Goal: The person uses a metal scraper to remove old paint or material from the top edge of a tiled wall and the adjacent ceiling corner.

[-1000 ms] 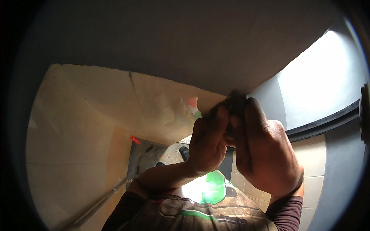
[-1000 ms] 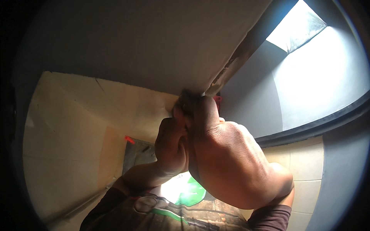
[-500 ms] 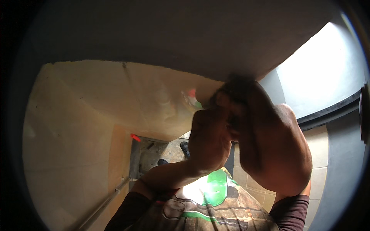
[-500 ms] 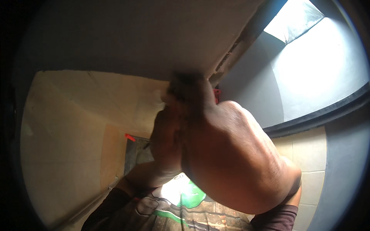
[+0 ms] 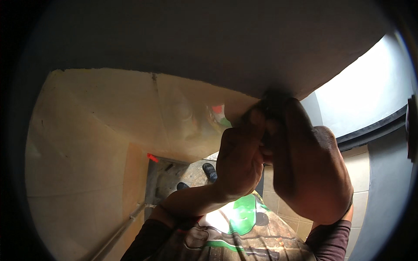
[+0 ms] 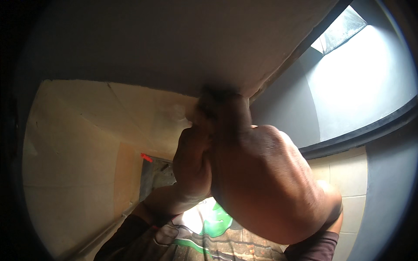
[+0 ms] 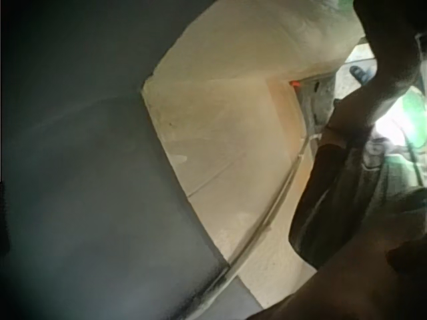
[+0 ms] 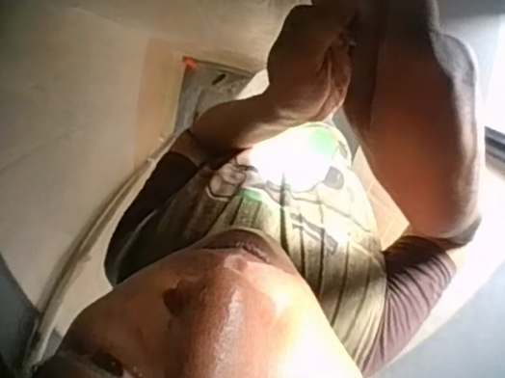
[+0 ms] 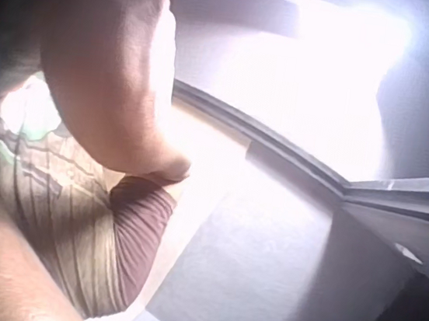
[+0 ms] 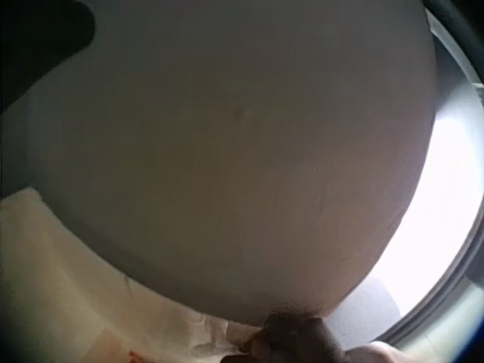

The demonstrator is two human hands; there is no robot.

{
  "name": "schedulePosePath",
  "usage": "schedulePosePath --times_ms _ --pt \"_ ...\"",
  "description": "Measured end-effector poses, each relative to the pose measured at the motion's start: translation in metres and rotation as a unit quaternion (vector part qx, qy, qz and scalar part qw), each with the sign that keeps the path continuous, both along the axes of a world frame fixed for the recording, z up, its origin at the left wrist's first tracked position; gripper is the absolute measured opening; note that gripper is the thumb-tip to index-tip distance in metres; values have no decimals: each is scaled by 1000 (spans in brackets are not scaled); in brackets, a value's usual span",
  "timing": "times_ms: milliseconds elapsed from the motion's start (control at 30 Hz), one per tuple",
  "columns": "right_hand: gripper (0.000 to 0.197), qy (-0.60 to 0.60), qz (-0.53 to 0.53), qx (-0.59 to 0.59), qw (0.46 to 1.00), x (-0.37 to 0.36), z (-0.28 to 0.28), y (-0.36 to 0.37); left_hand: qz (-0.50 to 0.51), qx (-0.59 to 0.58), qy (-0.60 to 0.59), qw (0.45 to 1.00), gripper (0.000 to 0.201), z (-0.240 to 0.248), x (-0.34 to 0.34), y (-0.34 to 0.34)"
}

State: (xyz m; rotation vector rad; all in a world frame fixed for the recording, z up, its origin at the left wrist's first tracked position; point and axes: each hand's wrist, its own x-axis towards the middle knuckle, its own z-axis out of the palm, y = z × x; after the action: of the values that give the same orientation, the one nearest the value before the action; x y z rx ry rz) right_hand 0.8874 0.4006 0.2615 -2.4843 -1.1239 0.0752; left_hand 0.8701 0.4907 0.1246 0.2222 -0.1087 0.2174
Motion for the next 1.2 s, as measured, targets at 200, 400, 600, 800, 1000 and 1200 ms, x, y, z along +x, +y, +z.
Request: schedulePosePath --times_ms 200,400,600,800,1000,1200 --pt "37 -6 -6 -1 1000 -1 0 0 -17 -21 -15 1000 36 -1 0 2" --pt "38 -8 14 12 1000 1 1 5 10 -14 7 1000 36 7 -2 6" --pt "39 -8 35 36 999 -1 -6 0 39 31 3 999 36 4 -3 -1" --pt "40 1 89 92 992 9 -7 -1 123 74 -24 989 44 -10 5 10" --pt "42 3 178 169 969 0 -33 -39 253 395 -36 882 54 -31 -22 16" --pt "29 378 55 259 887 7 -126 -147 636 576 80 506 98 -42 -61 38"
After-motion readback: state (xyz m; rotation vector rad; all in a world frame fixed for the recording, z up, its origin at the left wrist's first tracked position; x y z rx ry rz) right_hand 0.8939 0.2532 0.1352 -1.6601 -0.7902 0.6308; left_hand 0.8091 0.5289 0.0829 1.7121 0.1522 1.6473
